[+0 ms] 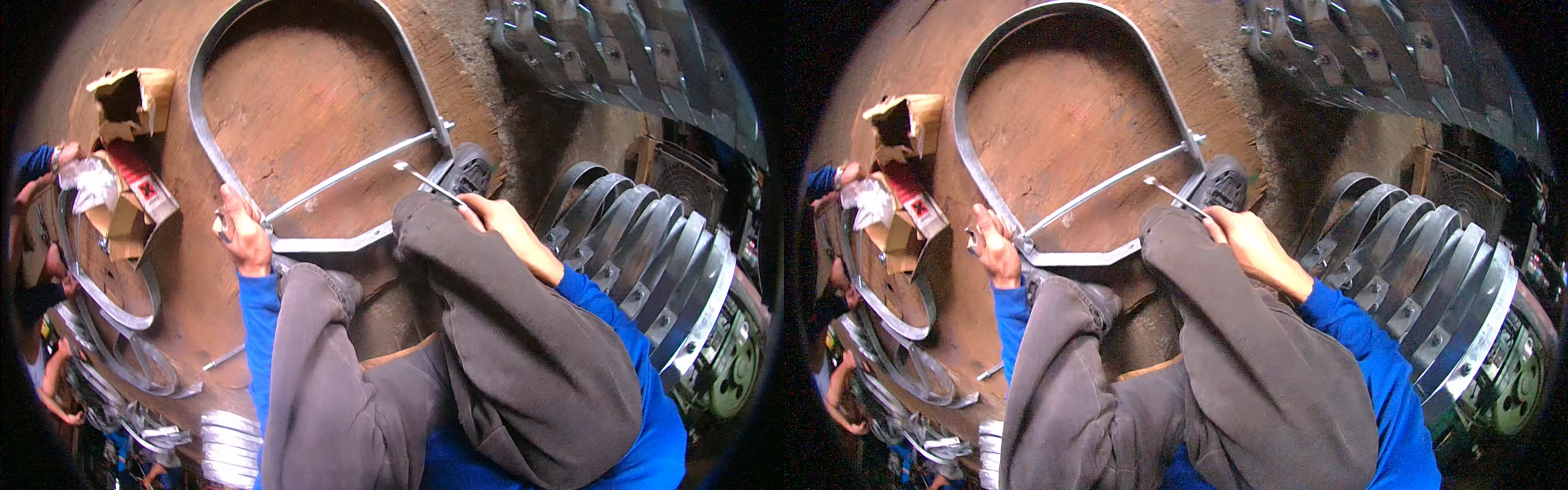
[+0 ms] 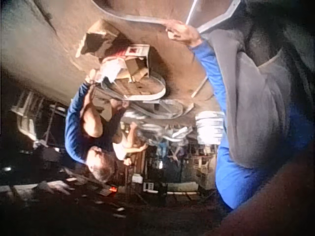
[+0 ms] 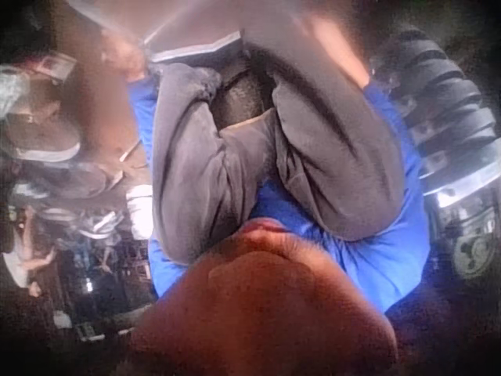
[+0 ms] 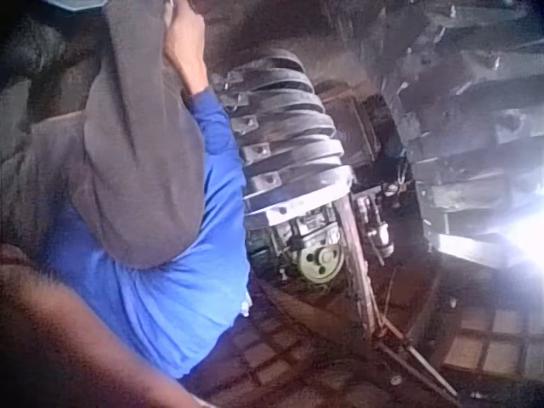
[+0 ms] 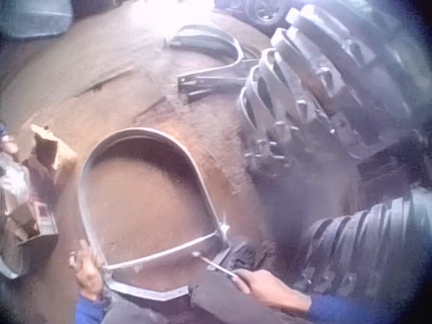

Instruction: The person sits on the floor and uses two wrenches to tighten bolts on a metal frame structure. They adjust the frame's position and work on different connection points before lifting the assembled frame and placing it onto a larger metal assembly.

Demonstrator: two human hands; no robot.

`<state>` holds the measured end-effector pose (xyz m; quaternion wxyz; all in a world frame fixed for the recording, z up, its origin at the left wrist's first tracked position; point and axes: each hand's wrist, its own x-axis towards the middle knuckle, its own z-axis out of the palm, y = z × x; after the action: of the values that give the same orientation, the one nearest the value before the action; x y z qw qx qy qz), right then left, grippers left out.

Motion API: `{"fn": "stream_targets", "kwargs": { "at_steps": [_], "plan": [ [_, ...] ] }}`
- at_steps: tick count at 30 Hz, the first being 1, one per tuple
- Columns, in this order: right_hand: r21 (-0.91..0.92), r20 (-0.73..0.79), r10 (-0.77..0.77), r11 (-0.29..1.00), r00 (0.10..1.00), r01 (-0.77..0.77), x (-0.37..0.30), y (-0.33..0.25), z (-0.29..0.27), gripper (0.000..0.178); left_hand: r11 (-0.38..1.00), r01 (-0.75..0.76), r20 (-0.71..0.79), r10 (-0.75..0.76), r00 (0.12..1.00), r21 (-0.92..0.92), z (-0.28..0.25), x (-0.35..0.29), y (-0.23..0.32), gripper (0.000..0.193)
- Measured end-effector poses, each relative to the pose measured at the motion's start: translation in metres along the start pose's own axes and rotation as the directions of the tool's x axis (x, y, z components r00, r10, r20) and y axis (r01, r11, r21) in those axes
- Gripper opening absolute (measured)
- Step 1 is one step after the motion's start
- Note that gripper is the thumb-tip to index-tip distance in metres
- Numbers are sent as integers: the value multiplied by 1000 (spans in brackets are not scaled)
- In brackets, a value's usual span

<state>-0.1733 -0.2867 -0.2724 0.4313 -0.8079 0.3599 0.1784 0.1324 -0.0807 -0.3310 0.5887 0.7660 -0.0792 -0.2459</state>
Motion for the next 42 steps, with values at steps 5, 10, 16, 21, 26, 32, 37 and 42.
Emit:
{"fn": "stream_targets", "kwargs": {
  "at_steps": [5,10,16,21,26,32,37,42],
  "plan": [
    [-334,-35,-345,889,938,314,61,-16,-17,28,832,-313,227,231,946,458,47,30,47,38],
    [-711,-251,-786,546,565,444,143,-44,-34,30,526,-660,484,449,751,536,96,97,40,54],
    [-584,-135,-655,659,743,474,126,-6,11,23,421,-647,567,313,762,636,71,57,10,35],
    [-584,-89,-600,678,795,446,140,19,37,25,212,-663,634,194,749,718,19,-4,-43,34],
    [-599,-54,-608,654,792,461,160,24,48,40,222,-608,615,45,787,762,5,-6,-63,39],
    [-612,-184,-688,639,702,465,154,27,43,42,106,-572,564,97,820,813,4,-6,-47,43],
    [-411,-252,-693,709,675,573,122,11,27,40,-43,-638,629,233,742,769,-5,-20,21,45],
    [-533,-384,-759,647,526,545,71,-55,-10,38,-178,-563,576,447,684,807,-50,-57,97,45]
  ]
}}
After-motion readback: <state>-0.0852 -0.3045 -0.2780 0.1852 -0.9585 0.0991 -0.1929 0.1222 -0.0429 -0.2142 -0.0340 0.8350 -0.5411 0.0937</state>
